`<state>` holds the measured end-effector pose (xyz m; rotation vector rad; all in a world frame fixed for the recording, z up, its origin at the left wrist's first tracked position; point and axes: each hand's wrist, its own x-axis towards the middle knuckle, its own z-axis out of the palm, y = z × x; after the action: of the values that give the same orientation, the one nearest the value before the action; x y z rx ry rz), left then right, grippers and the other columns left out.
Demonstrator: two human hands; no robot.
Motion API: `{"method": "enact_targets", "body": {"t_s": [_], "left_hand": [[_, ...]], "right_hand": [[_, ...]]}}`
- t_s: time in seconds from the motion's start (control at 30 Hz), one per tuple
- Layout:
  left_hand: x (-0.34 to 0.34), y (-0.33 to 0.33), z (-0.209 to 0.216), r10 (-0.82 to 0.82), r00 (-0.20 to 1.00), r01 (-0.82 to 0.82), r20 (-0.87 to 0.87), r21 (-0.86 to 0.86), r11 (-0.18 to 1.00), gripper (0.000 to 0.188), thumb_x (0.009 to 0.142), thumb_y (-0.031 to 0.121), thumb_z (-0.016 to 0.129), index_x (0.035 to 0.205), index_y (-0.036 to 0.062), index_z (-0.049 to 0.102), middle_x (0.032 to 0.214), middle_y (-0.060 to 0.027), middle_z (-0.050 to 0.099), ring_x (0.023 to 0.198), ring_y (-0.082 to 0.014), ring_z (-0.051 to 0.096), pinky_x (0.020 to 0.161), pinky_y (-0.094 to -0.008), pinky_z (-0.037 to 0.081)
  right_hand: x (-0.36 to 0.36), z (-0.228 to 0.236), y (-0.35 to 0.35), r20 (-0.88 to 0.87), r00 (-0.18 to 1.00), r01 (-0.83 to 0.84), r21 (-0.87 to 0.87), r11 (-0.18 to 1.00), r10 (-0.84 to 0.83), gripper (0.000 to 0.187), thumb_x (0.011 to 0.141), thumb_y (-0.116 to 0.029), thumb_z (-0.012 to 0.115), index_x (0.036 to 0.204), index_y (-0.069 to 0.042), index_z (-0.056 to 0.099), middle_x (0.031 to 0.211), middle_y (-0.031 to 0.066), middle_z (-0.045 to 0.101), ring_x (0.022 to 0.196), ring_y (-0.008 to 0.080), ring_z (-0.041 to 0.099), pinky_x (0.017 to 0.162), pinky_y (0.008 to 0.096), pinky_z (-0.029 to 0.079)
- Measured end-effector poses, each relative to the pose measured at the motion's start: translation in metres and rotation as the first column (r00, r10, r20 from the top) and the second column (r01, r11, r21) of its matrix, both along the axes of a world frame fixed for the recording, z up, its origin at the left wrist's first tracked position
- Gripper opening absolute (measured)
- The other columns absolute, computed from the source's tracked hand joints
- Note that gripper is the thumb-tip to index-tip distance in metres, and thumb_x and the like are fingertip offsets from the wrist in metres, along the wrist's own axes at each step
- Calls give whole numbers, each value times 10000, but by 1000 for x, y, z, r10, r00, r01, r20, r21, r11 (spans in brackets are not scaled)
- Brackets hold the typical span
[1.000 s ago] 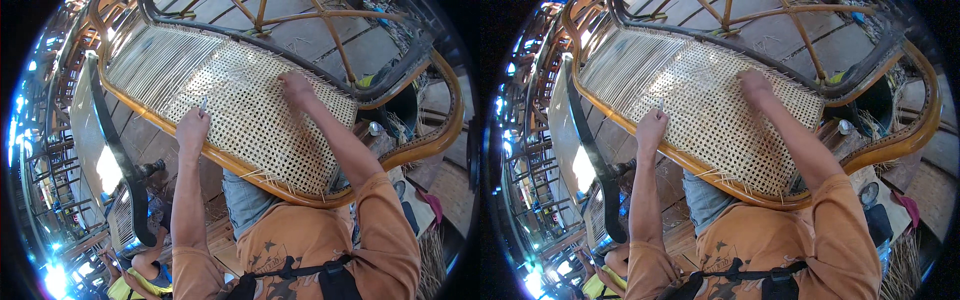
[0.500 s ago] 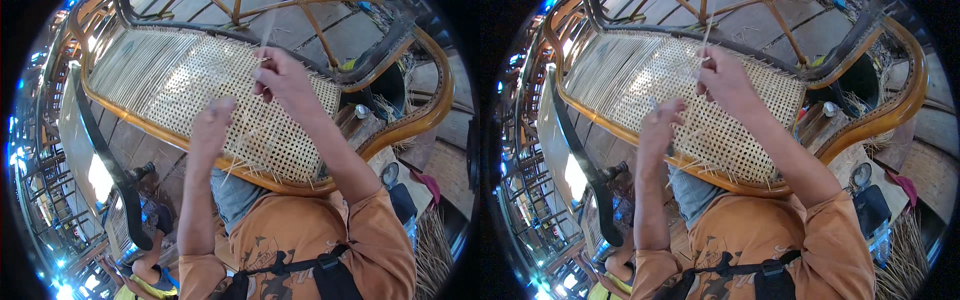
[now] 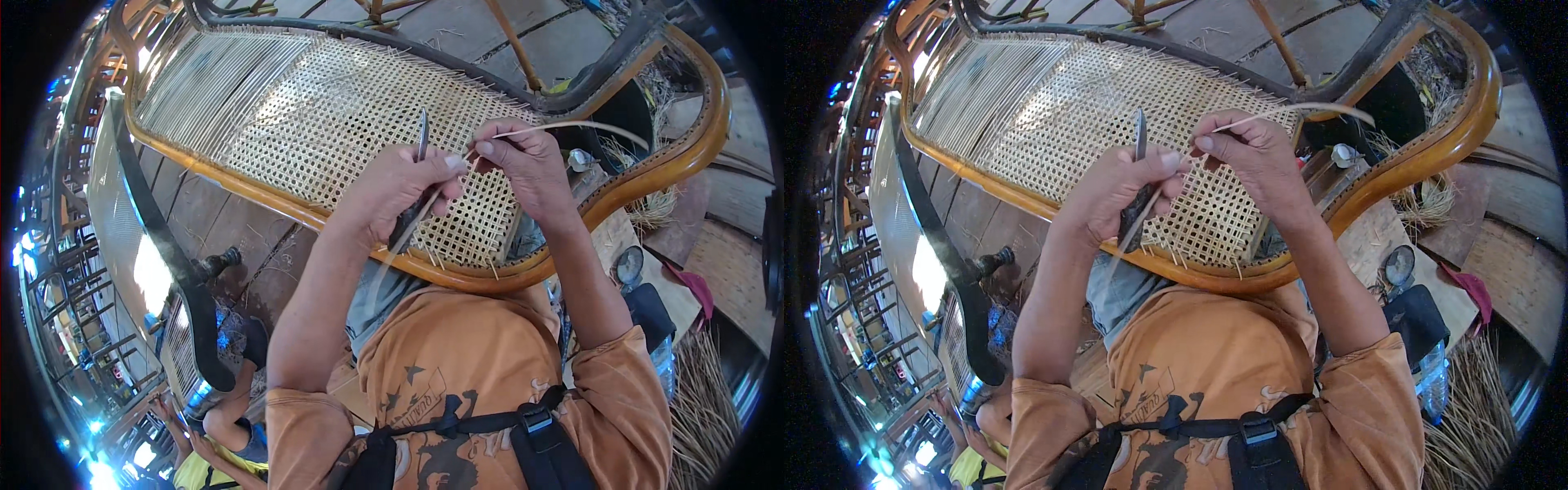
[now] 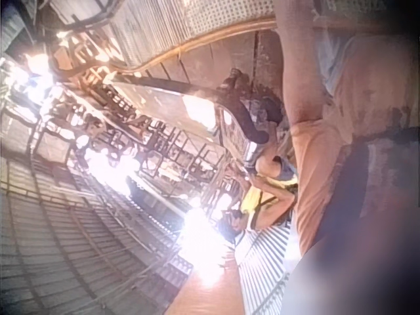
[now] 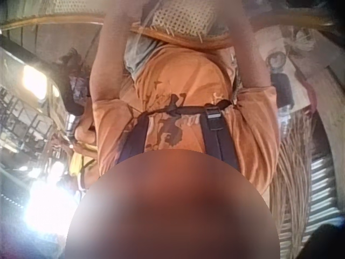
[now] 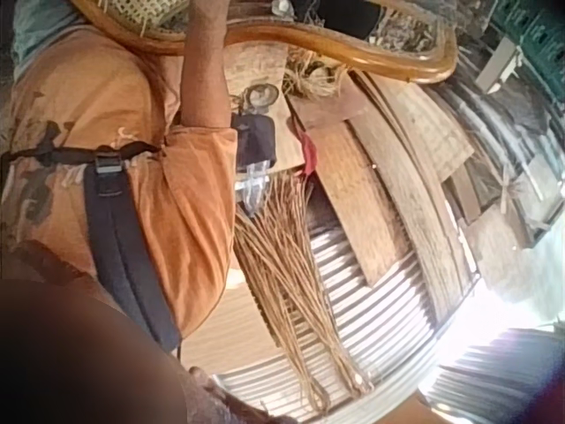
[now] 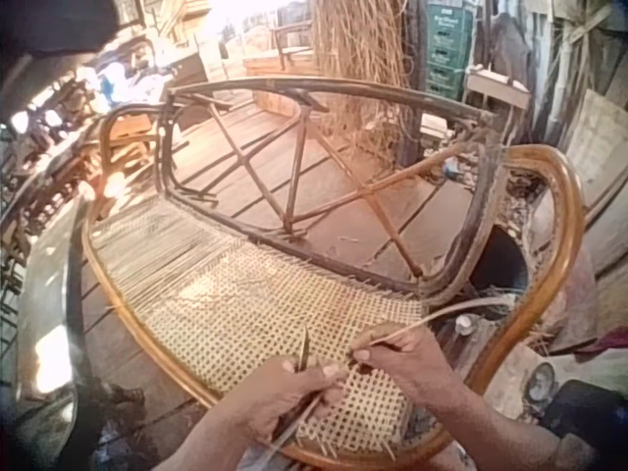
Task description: Repairing a rattan chair by weaving and securing the mesh seat using tools.
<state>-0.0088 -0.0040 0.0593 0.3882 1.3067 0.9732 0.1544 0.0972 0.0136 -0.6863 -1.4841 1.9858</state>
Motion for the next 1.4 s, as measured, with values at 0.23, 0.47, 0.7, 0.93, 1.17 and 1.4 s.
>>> {"method": "enact_targets", "body": {"t_s": [0.23,0.47,0.7,0.93,1.17,1.4], "left_hand": [[-34,-33,-7,-213,970,191,-119,-175,966,230,853,260,623,780,47,577,632,30,520,521,-39,458,476,-160,396],[-19,-65,-3,-360,738,344,-571,-141,929,258,847,235,616,898,-18,635,704,16,559,632,-56,458,577,-239,403],[48,-9,-58,-222,321,560,-921,-5,829,207,868,185,528,1014,78,628,892,-136,613,771,-293,620,680,-397,496],[83,45,-119,-312,73,691,-947,-178,700,178,847,140,503,982,109,614,910,-105,585,774,-291,627,656,-415,513],[84,46,-114,-311,85,678,-947,-174,715,166,832,153,524,957,88,610,928,-118,581,784,-306,627,674,-416,515],[74,50,-124,-382,194,708,-904,-141,692,184,831,201,547,958,88,616,943,-124,577,791,-318,622,694,-419,509]], "right_hand": [[41,-33,16,-156,961,100,-570,815,-227,89,912,-84,537,983,-47,574,835,54,605,711,146,597,580,276,501],[84,-24,-7,76,941,328,-438,837,-330,131,908,-92,517,1027,-46,545,805,39,577,698,126,571,569,261,477],[252,85,33,-87,800,600,61,798,-594,490,858,-155,617,1285,-28,412,786,-1,524,699,81,507,617,208,435],[279,18,74,252,637,620,394,679,-728,486,893,-97,564,1329,-35,358,912,60,603,748,133,582,632,277,492],[230,-70,50,424,814,458,-48,887,-397,285,901,-81,527,1181,-31,521,867,49,609,632,98,554,558,234,456],[195,-105,28,287,894,406,-196,893,-344,184,875,-139,560,1029,-42,584,863,32,615,675,104,564,553,248,443]]}}
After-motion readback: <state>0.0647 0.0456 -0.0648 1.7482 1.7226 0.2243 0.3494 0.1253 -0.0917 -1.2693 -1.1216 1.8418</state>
